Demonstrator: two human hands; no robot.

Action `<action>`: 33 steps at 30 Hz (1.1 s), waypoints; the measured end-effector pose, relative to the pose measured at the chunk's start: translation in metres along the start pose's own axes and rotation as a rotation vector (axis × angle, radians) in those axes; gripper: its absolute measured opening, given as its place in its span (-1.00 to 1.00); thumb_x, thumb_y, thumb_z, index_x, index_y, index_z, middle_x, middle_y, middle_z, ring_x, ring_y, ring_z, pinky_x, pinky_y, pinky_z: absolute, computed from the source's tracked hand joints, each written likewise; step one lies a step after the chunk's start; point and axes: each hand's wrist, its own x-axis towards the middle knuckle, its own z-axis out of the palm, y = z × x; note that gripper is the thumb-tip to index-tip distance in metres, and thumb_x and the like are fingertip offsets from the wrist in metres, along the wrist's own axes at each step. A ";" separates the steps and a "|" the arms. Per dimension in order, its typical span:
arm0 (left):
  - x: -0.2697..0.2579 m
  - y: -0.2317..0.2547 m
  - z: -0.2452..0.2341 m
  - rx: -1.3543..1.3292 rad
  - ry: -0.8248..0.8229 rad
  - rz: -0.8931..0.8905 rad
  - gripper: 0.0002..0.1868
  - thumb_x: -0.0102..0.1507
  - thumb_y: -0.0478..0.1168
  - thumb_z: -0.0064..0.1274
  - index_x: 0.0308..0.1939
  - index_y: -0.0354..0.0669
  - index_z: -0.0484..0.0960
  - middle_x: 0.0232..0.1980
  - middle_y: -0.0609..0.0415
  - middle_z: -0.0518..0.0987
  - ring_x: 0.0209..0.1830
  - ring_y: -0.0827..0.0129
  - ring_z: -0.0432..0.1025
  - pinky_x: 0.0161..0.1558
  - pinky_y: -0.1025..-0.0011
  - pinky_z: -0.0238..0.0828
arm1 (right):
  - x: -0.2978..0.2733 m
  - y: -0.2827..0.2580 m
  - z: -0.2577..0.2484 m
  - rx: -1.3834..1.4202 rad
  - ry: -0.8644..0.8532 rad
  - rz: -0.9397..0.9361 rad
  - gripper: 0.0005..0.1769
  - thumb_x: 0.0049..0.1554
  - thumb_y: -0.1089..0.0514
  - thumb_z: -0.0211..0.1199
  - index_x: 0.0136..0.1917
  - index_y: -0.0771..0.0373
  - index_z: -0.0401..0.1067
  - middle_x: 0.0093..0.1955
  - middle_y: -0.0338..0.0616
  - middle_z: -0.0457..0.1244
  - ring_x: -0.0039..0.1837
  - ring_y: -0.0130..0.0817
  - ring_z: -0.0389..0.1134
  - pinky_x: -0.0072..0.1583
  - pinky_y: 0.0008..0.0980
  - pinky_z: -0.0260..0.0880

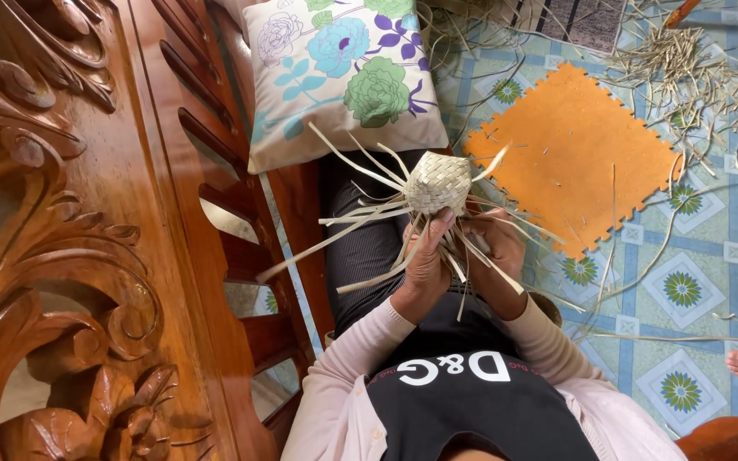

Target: Weaving thin fiber strips together to create a small basket or decorative object.

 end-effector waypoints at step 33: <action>0.009 0.049 0.021 -0.341 0.097 -0.419 -0.49 0.39 -0.05 0.07 0.24 -0.43 0.52 0.19 -0.37 0.55 0.06 -0.06 0.57 0.05 0.14 0.61 | 0.020 -0.030 -0.012 0.065 0.063 -0.135 -0.95 0.20 0.43 0.36 -0.04 0.41 0.58 -0.18 0.08 0.32 -0.14 -0.02 0.39 0.03 -0.16 0.45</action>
